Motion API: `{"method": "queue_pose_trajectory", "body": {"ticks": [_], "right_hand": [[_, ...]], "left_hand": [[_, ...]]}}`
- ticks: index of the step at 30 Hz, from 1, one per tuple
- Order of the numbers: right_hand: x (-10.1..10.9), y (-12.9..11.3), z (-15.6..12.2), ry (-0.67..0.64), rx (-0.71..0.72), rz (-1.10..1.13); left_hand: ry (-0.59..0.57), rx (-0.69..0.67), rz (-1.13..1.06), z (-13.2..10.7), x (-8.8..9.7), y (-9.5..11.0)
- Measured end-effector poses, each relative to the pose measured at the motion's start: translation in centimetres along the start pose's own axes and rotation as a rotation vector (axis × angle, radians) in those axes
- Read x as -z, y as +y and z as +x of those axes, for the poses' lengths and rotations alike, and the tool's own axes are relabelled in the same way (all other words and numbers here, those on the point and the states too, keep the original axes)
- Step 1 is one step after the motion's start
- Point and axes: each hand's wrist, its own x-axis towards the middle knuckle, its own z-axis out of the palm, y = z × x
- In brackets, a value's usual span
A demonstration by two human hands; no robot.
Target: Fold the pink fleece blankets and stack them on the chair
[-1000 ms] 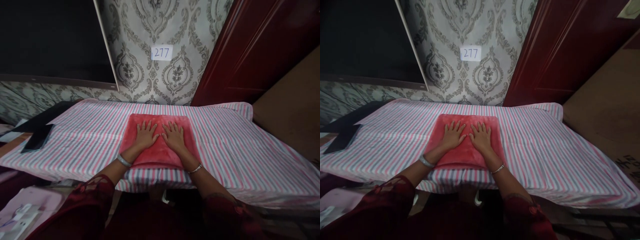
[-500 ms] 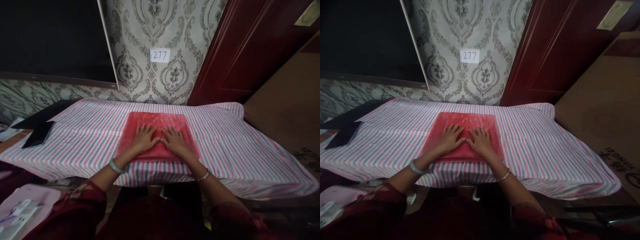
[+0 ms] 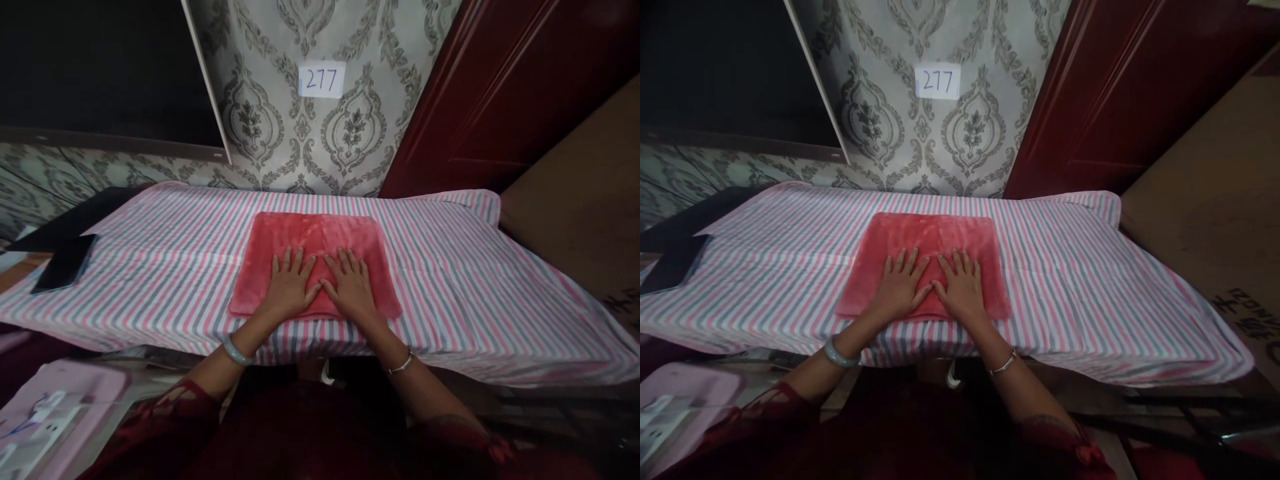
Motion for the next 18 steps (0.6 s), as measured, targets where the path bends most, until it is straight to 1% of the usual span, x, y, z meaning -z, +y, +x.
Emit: {"method": "queue_pose_trajectory", "body": {"ticks": [6,9,11,13,15,18], "right_hand": [[0.4,0.1,0.1,0.009,0.017,0.031],[0.8,1.1,-0.7,0.008,0.06,0.065],[1.0,2.5,-1.9,0.033,0.069,0.074],[1.1,4.3,-3.8,0.081,0.062,0.071],[0.8,6.1,-6.0,0.131,0.049,0.075],[0.0,8.4,-9.0,0.197,0.028,0.138]], "left_hand": [[0.023,-0.001,-0.026,0.1,0.6,0.1],[0.017,-0.016,-0.045,-0.5,1.2,-0.6],[0.009,-0.024,-0.029,-1.7,1.6,-1.6],[0.023,-0.034,0.004,-3.5,1.6,-3.0],[0.067,-0.073,0.03,-5.7,1.3,-4.8],[0.166,-0.13,0.062,-8.5,0.3,-7.2]]}}
